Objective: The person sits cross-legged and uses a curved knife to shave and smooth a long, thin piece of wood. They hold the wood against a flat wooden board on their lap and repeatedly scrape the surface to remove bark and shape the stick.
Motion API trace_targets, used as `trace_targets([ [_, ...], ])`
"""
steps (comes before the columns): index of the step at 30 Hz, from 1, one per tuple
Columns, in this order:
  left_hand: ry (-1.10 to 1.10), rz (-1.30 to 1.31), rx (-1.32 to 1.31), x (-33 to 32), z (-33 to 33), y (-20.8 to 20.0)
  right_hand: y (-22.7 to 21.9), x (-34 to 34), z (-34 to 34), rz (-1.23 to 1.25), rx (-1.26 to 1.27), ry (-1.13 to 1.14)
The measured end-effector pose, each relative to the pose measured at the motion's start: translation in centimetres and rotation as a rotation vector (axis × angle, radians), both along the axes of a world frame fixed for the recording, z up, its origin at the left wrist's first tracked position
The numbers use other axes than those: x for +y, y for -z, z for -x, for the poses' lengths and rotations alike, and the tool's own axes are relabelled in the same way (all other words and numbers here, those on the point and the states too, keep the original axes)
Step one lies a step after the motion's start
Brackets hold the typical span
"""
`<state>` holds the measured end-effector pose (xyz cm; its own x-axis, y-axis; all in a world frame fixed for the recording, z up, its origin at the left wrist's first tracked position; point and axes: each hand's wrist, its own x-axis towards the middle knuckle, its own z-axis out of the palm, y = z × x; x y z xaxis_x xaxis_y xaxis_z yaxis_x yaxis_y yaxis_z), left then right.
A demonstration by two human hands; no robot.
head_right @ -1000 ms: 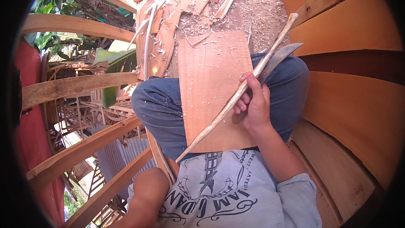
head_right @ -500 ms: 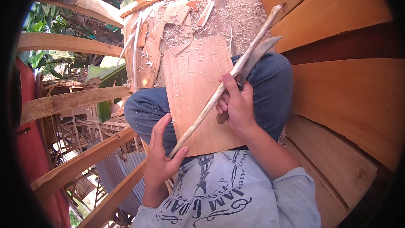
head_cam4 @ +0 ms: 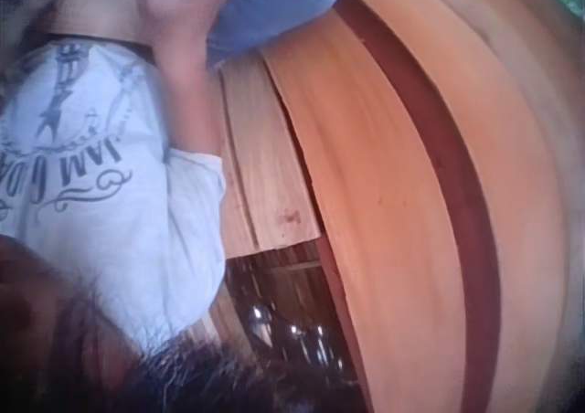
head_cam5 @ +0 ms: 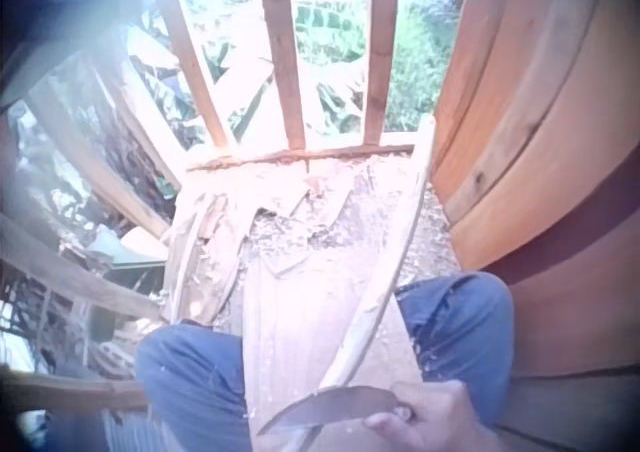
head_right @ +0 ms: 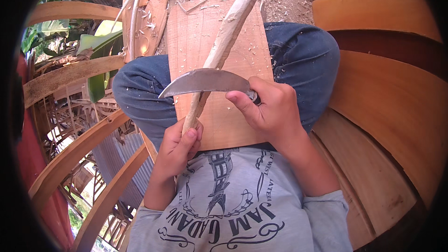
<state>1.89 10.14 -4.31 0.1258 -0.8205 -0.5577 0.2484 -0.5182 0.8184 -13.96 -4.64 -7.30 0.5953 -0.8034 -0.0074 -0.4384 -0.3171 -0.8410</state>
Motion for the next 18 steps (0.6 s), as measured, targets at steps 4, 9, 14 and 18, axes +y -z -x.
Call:
trace_targets([
  [4, 0.110, 0.076, -0.482, 0.6, 0.4, -0.1, -0.8, -1.0, 0.6, 0.311, 0.203, -0.028],
  [9, 0.099, 0.113, -0.465, 0.6, 0.6, -0.5, -0.2, -2.9, 0.4, 0.508, 0.216, -0.016],
  [14, 0.090, 0.048, -0.365, 1.5, 1.0, -0.3, 1.5, -5.4, 0.7, 0.481, 0.227, 0.087],
  [18, 0.067, 0.038, -0.249, 1.8, 1.1, 0.0, 1.5, -5.3, 0.5, 0.365, 0.211, 0.140],
])
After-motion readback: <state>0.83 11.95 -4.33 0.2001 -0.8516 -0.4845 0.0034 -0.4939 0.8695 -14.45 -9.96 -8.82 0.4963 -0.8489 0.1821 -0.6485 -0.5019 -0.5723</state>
